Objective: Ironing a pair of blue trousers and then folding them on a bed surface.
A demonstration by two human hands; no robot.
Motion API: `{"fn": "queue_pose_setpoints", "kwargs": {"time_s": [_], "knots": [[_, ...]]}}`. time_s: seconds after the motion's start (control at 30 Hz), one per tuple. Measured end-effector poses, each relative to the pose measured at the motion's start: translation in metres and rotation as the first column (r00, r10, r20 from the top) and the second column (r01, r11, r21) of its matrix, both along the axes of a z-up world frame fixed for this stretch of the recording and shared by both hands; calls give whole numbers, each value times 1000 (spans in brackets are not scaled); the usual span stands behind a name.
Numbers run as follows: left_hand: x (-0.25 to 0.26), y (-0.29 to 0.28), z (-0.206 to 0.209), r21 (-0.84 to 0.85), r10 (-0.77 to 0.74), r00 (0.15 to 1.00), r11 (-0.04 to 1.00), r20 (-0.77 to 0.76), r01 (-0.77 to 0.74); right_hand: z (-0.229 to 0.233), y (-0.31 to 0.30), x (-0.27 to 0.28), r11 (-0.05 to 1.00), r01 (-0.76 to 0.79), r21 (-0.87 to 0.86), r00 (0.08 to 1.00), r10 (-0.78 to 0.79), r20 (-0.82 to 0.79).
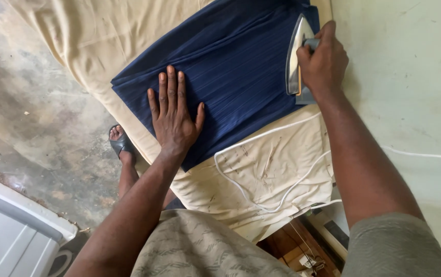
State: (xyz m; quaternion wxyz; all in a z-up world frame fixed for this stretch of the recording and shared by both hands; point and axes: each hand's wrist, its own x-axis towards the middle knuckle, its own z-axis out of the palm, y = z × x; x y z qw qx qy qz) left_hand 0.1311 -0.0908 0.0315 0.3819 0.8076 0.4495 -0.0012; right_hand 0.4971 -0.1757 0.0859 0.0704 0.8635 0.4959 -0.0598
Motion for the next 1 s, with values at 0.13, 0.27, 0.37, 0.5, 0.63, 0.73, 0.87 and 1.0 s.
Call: {"fn": "queue_pose_setpoints", "kwargs": {"time_s": [0.13, 0.27, 0.37, 0.5, 0.63, 0.73, 0.87, 1.0], "knots": [[0, 2, 0, 10, 6, 1000, 1000, -11, -6, -19, 26, 24, 998, -18, 64, 997, 23, -73], [4, 2, 1, 10, -6, 1000, 1000, 7, 6, -29, 24, 39, 981, -168, 94, 986, 166, 28], [5, 0, 1, -9, 0, 1000, 1000, -18, 0, -4, 19, 6, 982, -52, 182, 989, 75, -126], [4, 2, 1, 9, 34, 999, 999, -30, -33, 8, 9, -9, 995, 13, 96, 976, 8, -216], [3, -1, 0, 30, 19, 1000, 999, -5, -19, 0, 23, -3, 998, 8, 57, 979, 3, -202], [2, -1, -1, 49, 24, 1000, 999, 5, -24, -24, 45, 19, 987, -125, 100, 981, 138, -136], [0, 0, -1, 61, 27, 999, 998, 27, -29, -53, 57, 36, 959, -228, 166, 962, 249, -116], [-1, 1, -2, 18, 54, 997, 998, 57, -55, -39, 46, 1, 983, 126, 136, 925, -66, -375]]}}
